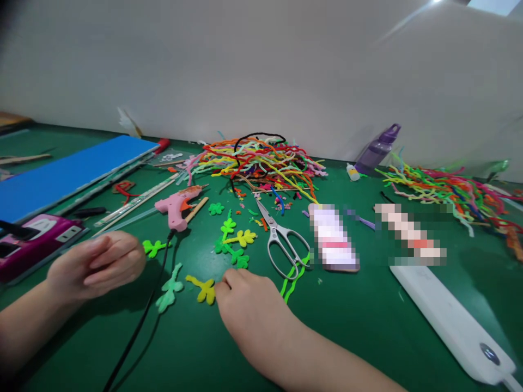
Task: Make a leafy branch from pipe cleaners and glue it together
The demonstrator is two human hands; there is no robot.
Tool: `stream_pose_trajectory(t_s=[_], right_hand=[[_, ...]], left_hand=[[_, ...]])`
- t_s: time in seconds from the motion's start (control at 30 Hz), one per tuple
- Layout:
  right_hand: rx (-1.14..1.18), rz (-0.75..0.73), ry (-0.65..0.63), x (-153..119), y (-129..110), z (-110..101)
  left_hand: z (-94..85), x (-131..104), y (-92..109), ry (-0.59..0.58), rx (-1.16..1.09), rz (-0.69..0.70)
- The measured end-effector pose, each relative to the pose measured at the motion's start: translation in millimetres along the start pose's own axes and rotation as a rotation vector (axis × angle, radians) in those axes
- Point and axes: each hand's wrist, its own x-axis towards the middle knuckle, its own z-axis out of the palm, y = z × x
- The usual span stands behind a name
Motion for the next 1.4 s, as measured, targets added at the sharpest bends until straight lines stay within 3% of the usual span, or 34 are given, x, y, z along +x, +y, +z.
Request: stream_pose_trajectory(t_s=[0.27, 0.37, 0.47, 0.63, 0.83, 1.1, 1.4], right_hand=[[0.114, 0.045, -0.04, 5, -1, -3], [0.205, 0.058, 0.038, 6, -1, -8], [0.178, -0.058, 0.123, 7, 3, -7], [0.144, -0.213, 0.081, 10, 4, 3], [0.197, -0.133, 0.005, 9, -6, 5], [0.165, -0.126, 0.035, 12, -8, 12], [-0.214, -0.342, 0.327, 6, -12, 23]], left_hand=[[1.2, 0, 1, 0.139, 0.084, 0.061], [3.1, 1, 2, 0.157, 0.102, 0.068], [4.9, 1, 3, 0.174, 0.127, 0.064], [6.4, 2, 3, 0.209, 0.184, 0.06], [9.4, 3, 3, 0.228, 0.223, 0.051], [10.8, 4, 3, 0.237, 0.24, 0.043], [9.4, 4, 3, 0.248, 0.227, 0.038]])
